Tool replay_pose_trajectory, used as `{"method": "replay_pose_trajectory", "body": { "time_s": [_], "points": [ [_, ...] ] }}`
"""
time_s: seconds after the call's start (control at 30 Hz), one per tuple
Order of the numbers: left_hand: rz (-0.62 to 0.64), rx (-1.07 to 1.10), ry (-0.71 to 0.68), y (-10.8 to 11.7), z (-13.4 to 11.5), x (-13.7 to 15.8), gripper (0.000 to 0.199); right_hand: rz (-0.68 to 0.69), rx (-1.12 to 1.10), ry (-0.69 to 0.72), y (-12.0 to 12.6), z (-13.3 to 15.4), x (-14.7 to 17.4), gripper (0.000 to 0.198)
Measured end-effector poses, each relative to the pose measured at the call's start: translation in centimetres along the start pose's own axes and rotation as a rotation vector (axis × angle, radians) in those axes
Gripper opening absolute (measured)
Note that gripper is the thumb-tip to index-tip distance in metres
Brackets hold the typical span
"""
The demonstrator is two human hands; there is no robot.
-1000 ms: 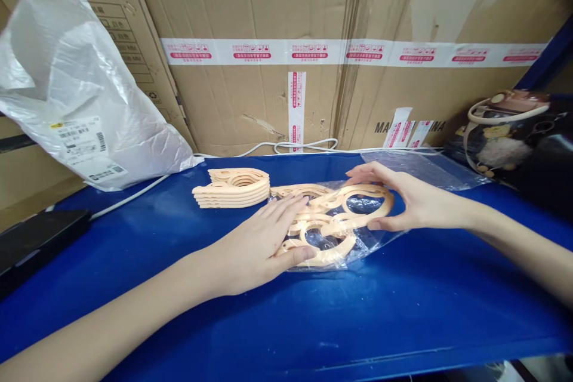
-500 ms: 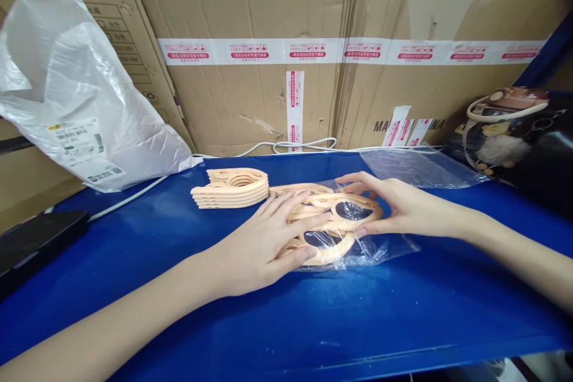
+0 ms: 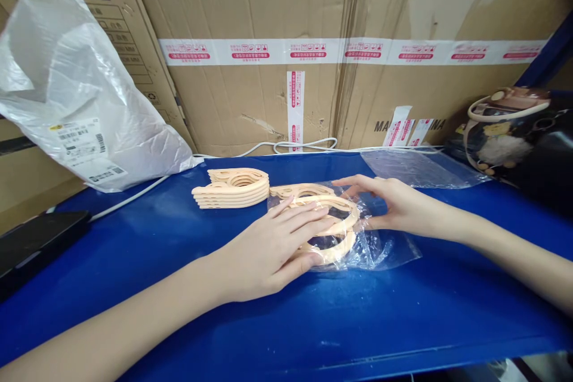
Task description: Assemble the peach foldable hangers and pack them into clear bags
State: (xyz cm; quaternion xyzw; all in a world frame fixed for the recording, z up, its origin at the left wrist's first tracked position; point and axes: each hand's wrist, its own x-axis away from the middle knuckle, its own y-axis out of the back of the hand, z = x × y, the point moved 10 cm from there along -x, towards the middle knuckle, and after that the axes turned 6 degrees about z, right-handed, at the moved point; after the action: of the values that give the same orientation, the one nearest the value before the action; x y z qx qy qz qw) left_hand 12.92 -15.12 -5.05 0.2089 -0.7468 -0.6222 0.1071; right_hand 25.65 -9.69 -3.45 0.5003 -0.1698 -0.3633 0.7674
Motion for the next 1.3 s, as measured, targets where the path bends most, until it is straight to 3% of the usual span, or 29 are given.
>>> {"method": "replay_pose_trajectory", "body": {
  "time_s": [0.1, 0.23, 0.47, 0.6, 0.7, 0.87, 1.0, 1.1, 1.23, 1.3],
  "points": [
    [-0.011, 0.008, -0.011, 0.2, -0.2, -0.1, 0.046, 0.003, -0.029, 0.008, 0.3, -0.1, 0.1, 0.065],
    [-0.039, 0.026, -0.041, 0.6, -0.7, -0.1, 0.044, -0.071, -0.070, 0.002, 1.2, -0.4, 0.2, 0.046],
    [-0.032, 0.030, -0.076, 0.5, -1.3, -0.2, 0.047, -0.137, -0.106, 0.025, 0.0, 0.3, -0.4, 0.040],
    [-0.008, 0.004, -0.050, 0.1, -1.1, -0.2, 0.048, -0.070, -0.098, -0.045, 0.4, -0.1, 0.2, 0.037],
    [0.006, -0.007, -0.050, 0.0, -1.2, -0.2, 0.048, -0.039, -0.276, -0.145, 0.9, -0.9, 0.9, 0.030],
    [0.026, -0.037, -0.048, -0.3, -1.3, -0.3, 0.048, 0.129, -0.462, -0.236, -1.3, -0.8, 1.3, 0.049],
    [0.048, -0.028, -0.044, -0.5, -1.2, -0.3, 0.045, 0.219, -0.509, -0.245, -1.8, -0.9, 1.6, 0.041],
    [0.065, -0.023, -0.051, -0.4, -1.2, -0.3, 0.046, 0.202, -0.441, -0.256, -0.2, -1.9, 1.9, 0.034],
    [0.048, -0.017, -0.050, 0.1, -1.6, -0.4, 0.046, -0.063, -0.060, -0.370, 4.1, -5.6, 2.5, 0.035],
    [0.027, -0.022, -0.047, 0.1, -2.0, -0.9, 0.048, -0.137, 0.077, -0.439, 4.8, -7.3, 2.6, 0.038]
  ]
}}
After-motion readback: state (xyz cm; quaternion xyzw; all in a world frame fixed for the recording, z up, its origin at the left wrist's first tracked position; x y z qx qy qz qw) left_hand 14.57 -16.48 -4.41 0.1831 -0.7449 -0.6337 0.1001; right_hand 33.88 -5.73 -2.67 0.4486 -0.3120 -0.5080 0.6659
